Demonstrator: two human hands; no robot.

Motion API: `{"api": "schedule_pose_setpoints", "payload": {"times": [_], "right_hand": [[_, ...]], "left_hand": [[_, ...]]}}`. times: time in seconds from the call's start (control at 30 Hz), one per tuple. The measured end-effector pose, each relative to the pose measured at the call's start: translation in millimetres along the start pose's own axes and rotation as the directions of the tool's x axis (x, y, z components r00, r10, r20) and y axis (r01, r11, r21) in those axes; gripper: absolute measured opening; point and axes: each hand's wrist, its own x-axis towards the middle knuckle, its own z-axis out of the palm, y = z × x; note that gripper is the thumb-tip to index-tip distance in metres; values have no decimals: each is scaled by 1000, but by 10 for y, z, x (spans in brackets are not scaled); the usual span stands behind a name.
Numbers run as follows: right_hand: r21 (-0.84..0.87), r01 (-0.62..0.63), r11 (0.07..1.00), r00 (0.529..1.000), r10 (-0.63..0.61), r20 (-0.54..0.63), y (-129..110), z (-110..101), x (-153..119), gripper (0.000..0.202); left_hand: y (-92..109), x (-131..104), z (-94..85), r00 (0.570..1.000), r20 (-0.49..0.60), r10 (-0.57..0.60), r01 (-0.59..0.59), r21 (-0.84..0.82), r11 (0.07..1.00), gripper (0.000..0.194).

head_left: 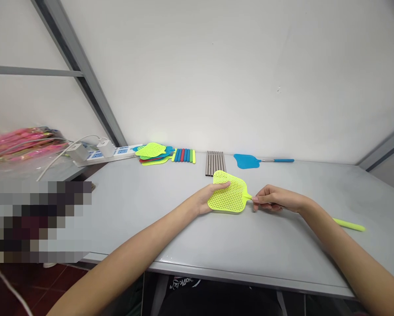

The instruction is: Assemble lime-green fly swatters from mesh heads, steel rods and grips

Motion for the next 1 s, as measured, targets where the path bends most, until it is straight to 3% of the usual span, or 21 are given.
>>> {"api": "schedule_pose_setpoints", "payload": {"times": [1.0], "right_hand": [[-10, 15, 1000, 1000, -15, -5, 13, -1, 11, 38]], "left_hand": [[-9, 35, -24, 999, -35, 13, -14, -21, 1000, 30]]}}
